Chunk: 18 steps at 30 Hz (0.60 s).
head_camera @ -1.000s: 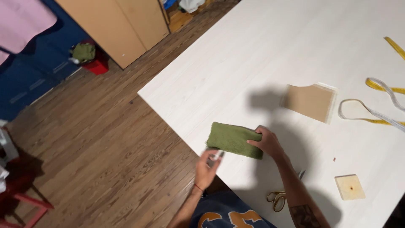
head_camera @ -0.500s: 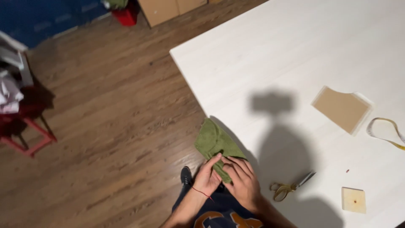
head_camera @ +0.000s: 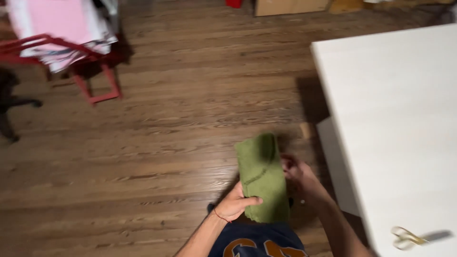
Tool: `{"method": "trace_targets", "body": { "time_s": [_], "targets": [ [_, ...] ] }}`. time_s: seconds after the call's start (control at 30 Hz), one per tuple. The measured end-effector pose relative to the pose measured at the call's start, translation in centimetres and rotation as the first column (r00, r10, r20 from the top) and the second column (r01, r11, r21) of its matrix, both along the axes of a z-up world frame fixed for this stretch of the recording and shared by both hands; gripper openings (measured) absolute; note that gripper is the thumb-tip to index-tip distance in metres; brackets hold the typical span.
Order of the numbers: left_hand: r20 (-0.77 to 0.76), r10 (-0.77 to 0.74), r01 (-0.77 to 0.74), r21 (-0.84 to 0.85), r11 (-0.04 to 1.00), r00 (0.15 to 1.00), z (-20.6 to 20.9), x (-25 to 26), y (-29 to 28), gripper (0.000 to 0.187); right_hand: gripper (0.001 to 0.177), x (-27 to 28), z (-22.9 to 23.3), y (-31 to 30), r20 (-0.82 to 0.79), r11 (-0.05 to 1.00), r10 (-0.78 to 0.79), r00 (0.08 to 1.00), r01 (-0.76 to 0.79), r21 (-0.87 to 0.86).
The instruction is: Cutting green fabric according to a paper template and organizing the pieces.
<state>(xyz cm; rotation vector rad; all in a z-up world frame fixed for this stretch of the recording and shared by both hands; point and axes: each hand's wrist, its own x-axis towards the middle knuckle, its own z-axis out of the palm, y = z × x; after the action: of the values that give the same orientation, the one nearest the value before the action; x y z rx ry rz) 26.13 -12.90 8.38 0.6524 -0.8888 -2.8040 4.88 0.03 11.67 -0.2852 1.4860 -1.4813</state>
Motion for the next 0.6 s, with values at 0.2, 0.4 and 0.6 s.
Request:
{"method": "trace_targets", "body": {
  "time_s": [0.2,0.4,0.6],
  "targets": [
    [-0.208,-0.052,0.017,-0.168,0.986,0.977,-0.9,14.2,-8.0,0.080,0.042,7.7,-18.0,-10.3,0.786,0.954,0.269,0.557,-0.040,-0.298],
    [-0.158,0.182,-0.201,-0.113,0.973,0.971,0.9,24.6,-14.5,0.072,0.041,21.2,-6.6,-26.7,0.542,0.943,0.331,0.773,-0.285,-0.169],
    [-0.014,0.614,-0.608,-0.150,0.779,0.790,0.2,32.4,-20.5,0.067,0.040,31.0,-4.4,-40.6,0.437,0.870,0.491,0.753,-0.447,-0.208]
  ]
}}
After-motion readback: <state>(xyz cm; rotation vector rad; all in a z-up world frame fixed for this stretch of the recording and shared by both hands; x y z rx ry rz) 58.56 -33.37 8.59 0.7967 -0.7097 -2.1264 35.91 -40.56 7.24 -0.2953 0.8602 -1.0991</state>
